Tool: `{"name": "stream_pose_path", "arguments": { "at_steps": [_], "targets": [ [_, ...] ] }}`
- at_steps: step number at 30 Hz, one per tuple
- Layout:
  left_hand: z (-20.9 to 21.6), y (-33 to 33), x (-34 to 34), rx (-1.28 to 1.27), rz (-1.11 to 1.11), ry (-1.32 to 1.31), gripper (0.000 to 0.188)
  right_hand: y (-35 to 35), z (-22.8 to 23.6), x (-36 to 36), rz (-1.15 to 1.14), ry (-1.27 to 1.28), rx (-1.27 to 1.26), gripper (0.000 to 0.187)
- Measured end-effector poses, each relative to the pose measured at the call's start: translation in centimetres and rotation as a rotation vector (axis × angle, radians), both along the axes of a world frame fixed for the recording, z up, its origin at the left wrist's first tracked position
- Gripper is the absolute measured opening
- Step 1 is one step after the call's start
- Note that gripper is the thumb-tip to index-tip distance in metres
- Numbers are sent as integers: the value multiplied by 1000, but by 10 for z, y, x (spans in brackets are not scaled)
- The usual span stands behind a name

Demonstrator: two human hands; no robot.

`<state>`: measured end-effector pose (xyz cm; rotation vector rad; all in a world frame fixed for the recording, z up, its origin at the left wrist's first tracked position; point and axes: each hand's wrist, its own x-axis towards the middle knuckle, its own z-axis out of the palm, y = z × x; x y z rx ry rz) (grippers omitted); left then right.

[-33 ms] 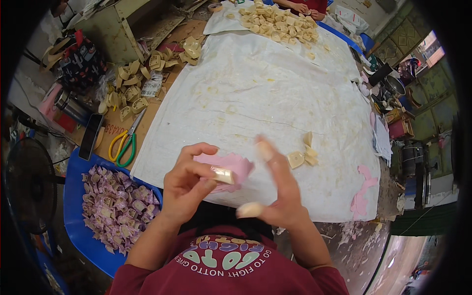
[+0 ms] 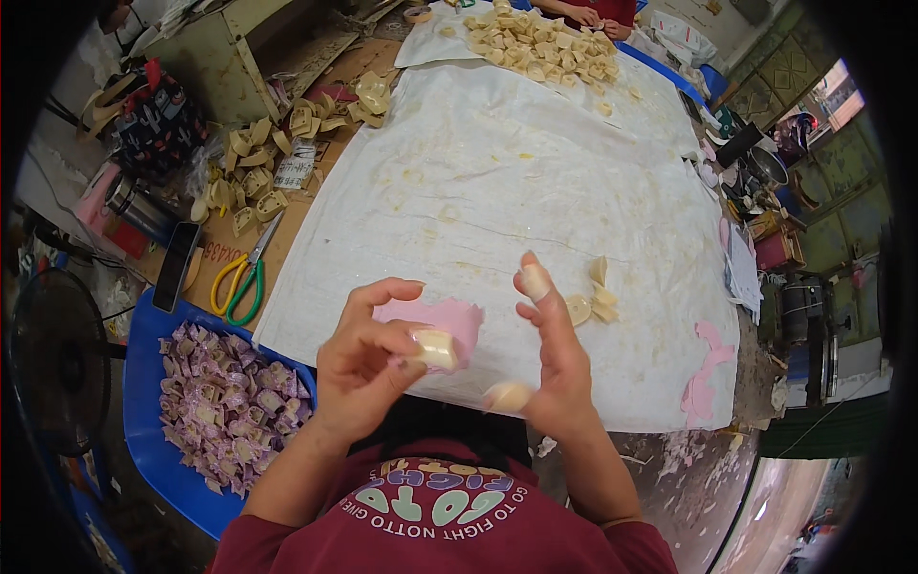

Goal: The person wraps small beige objects in pink paper wrappers by hand. They pick up a wrapper and an object, fold the wrapper around the object, and place the wrapped item into a blue bin. The process is repeated continuously throughout the clip.

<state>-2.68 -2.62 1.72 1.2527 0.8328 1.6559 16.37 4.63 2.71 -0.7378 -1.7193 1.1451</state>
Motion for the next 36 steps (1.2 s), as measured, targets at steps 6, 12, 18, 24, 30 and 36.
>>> {"name": "stream_pose_path", "arguments": {
  "at_steps": [6,12,18,24,30,36],
  "targets": [
    [14,-1,7,224,40,285,23,-10,-8,6,336,493,-790,41],
    [21,0,2,279,132,528,26,-12,-16,19,304,520,-802,22],
    [11,4,9,323,251,683,27,-31,8,3,106,314,-594,25],
    [2,10,20,276,359,736,26,-31,6,-7,2,-72,-36,28],
    [-7,14,28,204,394,571,26,-24,-8,-13,-58,82,-177,30],
    [-11,15,25,79,277,375,24,-13,-7,-15,-3,0,103,23]
  ]
}}
